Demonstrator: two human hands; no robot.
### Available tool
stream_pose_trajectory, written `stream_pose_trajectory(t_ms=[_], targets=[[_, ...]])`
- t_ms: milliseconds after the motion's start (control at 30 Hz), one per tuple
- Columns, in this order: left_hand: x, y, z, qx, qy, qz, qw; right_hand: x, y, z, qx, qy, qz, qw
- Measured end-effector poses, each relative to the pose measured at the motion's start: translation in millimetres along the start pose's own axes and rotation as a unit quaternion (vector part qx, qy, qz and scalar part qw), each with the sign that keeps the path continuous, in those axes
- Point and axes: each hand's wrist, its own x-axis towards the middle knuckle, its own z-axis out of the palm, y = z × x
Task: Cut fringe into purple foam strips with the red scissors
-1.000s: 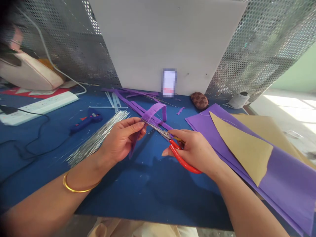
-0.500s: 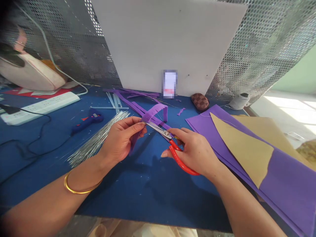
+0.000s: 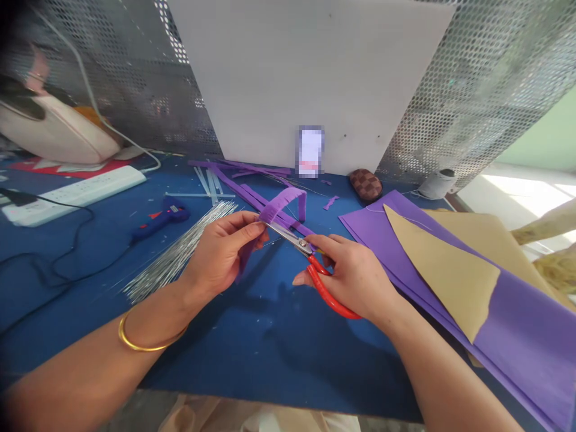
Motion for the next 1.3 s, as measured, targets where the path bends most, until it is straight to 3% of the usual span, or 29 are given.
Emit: stream_pose_trajectory(t_ms=[567,800,1300], targets=[[-0.6,0.9,0.6,0.019,0.003,0.009,1.000,0.1,-1.0,0.1,-0.007,0.002,-0.010,1.000],[-0.9,1.5,2.2,0.004,0.022,-0.012,1.000,-0.4,-1.5,-2.3,-0.011,0.007,-0.024,1.000],[1.1,-0.1,-2.3,-0.017,0.002,-0.053,0.998,0.1,-0.1,-5.5,0.014,-0.011,-0.020,1.000]])
